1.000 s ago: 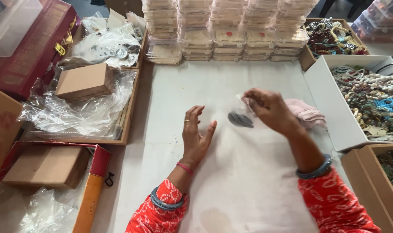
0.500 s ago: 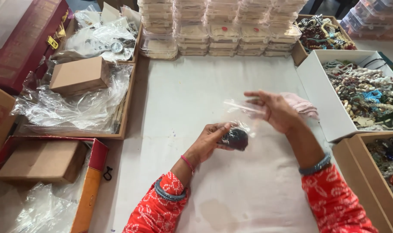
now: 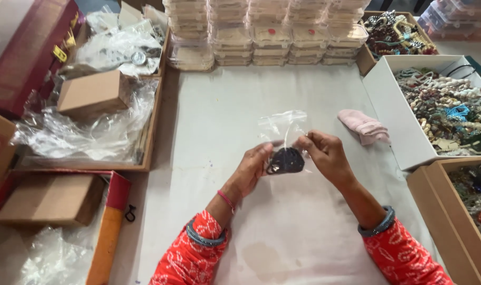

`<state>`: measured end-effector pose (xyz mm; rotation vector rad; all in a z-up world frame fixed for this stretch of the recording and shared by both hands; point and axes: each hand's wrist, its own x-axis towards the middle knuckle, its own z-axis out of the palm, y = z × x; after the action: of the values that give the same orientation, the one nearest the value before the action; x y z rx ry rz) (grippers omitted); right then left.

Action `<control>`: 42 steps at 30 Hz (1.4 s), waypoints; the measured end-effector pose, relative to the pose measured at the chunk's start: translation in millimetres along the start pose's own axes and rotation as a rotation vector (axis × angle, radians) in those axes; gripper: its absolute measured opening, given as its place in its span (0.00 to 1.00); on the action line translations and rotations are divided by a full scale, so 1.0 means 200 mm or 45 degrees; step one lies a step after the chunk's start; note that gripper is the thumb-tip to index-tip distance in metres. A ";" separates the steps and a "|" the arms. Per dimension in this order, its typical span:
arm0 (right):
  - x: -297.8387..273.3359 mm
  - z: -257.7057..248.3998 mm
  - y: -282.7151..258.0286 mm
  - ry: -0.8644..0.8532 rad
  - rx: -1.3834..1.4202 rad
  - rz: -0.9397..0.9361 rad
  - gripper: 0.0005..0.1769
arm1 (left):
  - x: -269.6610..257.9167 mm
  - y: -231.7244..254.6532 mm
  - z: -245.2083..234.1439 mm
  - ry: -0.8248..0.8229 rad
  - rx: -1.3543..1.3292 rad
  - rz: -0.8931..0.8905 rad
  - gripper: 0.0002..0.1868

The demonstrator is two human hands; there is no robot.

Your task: The person places a black beaded bracelet into a small plastic bag and seals it. They then place the bagged bracelet into a small beige cloth pouch and tie it closed. The person wipes a clear plastic container with a pink cloth, places the pouch inside, closes the container, and stacks it with others.

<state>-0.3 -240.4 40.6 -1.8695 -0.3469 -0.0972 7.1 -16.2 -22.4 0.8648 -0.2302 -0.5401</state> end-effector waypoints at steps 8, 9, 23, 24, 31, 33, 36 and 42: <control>-0.02 0.02 0.01 0.101 0.343 0.290 0.12 | -0.01 0.09 0.04 0.006 0.046 0.001 0.30; -0.03 0.03 -0.01 0.089 0.339 0.302 0.13 | 0.00 0.07 0.03 0.013 0.057 -0.018 0.30; -0.11 0.03 0.24 0.179 0.519 0.625 0.12 | 0.01 0.00 0.02 0.097 0.188 -0.089 0.41; -0.11 0.04 0.19 0.144 0.545 0.568 0.15 | 0.00 0.02 0.05 0.187 0.158 -0.088 0.41; -0.10 0.02 0.17 0.174 0.824 0.601 0.33 | 0.02 0.04 -0.01 0.374 -0.072 0.070 0.39; -0.11 0.02 0.15 0.175 0.971 0.615 0.34 | 0.01 0.03 -0.01 0.369 -0.020 0.061 0.39; -0.09 0.01 0.10 0.124 1.145 0.637 0.38 | 0.01 0.04 0.03 0.399 0.061 0.071 0.38; -0.05 -0.20 0.14 0.448 0.157 0.291 0.44 | -0.04 0.07 0.15 0.583 1.224 0.538 0.36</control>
<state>3.0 -287.6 26.2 -1.7176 0.1012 -0.2395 -7.2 -23.5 7.4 1.7857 -0.2406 0.2207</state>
